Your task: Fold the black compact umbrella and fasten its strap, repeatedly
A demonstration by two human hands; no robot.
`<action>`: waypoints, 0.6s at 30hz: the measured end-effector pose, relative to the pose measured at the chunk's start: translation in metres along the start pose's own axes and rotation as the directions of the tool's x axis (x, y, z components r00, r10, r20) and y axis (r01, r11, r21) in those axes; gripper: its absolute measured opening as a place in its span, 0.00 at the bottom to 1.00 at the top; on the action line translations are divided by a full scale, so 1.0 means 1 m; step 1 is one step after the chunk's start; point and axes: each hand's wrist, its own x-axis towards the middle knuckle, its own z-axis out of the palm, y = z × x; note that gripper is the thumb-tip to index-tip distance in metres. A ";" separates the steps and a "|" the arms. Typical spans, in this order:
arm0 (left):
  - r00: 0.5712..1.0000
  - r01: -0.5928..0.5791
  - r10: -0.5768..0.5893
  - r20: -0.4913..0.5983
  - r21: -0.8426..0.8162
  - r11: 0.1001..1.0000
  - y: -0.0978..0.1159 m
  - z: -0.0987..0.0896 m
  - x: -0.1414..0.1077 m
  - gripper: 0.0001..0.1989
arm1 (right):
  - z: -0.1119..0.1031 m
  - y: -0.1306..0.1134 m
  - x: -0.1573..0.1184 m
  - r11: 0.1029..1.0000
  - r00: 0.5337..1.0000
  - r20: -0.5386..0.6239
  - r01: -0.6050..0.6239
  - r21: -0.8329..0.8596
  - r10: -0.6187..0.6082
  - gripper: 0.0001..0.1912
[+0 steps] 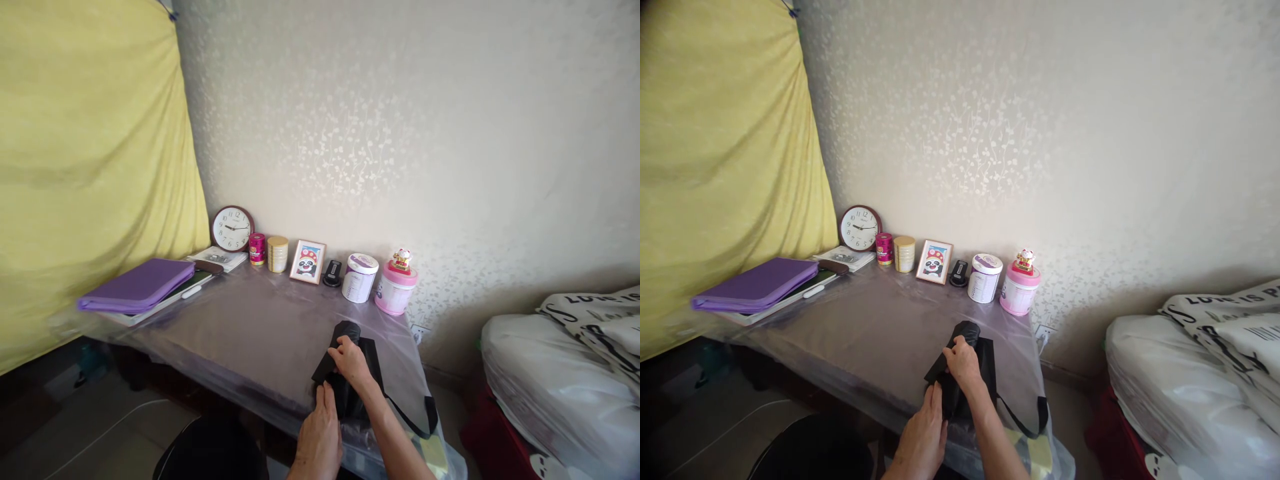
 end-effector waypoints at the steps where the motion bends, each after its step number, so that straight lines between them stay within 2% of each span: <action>1: 1.000 0.003 -0.003 -0.003 -0.010 1.000 0.000 0.000 0.000 0.32 | 0.000 -0.002 -0.001 0.999 1.000 0.012 0.012 -0.035 -0.012 0.10; 5: 0.999 0.007 -0.008 -0.033 -0.033 0.999 -0.001 0.001 -0.002 0.30 | -0.003 -0.010 -0.007 0.992 0.995 0.082 0.069 -0.105 -0.061 0.09; 11: 0.999 -0.026 0.028 -0.037 0.047 0.999 -0.001 0.004 0.000 0.35 | -0.004 -0.015 -0.014 0.973 0.978 0.154 0.167 -0.160 -0.142 0.11; 15: 0.998 -0.037 0.039 -0.040 0.050 0.998 -0.004 0.009 0.003 0.34 | -0.005 -0.013 -0.019 0.964 0.962 0.176 0.232 -0.129 -0.208 0.11; 18: 0.997 -0.044 0.045 -0.066 0.016 0.999 -0.007 0.013 0.003 0.32 | -0.008 -0.007 -0.030 0.934 0.929 0.133 0.354 -0.045 -0.346 0.12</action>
